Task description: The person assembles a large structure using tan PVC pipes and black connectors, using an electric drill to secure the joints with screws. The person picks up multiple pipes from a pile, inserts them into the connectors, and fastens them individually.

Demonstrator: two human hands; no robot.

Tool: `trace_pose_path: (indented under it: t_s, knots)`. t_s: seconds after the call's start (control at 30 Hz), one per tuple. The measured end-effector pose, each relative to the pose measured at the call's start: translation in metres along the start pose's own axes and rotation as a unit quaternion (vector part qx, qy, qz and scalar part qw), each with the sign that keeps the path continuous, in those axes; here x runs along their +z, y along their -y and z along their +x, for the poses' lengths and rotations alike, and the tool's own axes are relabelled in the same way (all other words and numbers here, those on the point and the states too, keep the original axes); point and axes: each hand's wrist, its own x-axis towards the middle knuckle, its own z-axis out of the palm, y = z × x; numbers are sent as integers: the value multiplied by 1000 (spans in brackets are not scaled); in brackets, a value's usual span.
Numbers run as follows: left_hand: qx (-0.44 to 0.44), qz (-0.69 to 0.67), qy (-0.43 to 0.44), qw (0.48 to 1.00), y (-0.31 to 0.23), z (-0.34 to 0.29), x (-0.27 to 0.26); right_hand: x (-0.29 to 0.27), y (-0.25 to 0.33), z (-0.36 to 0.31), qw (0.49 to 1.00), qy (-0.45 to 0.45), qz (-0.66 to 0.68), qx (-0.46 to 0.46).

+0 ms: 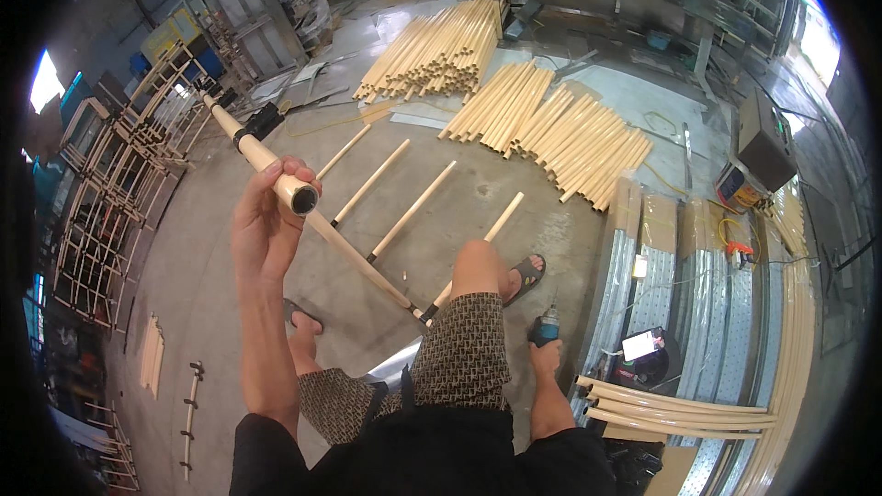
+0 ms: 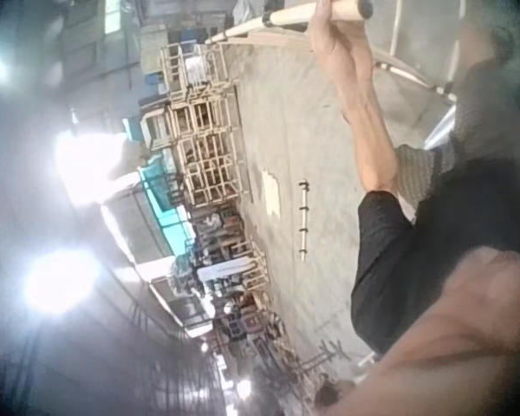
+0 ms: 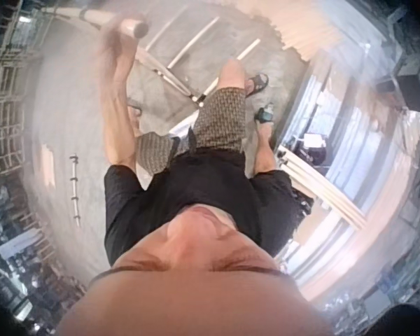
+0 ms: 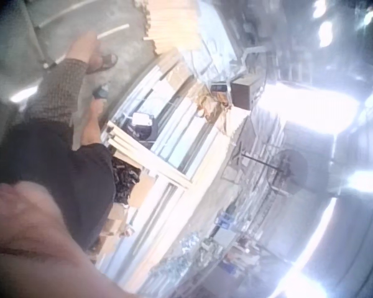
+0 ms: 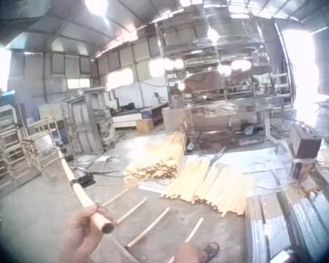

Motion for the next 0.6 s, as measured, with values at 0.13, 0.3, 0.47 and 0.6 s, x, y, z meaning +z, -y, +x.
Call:
trace_pose_path:
  t_s: [0.13, 0.3, 0.47, 0.6]
  knots:
    - [-6, 5, 1, 1000, -3, -6, -5, 0, -2, 7, 1000, 8, 2, -11]
    - [-22, 20, -4, 1000, 4, -13, -6, 17, -18, 22, 999, -16, -11, -31]
    - [-23, 4, 6, 1000, 7, -19, -9, 45, -45, 53, 997, -36, -2, -64]
    - [-31, 5, 12, 999, 13, -21, -7, 38, -40, 49, 999, -1, -18, -36]
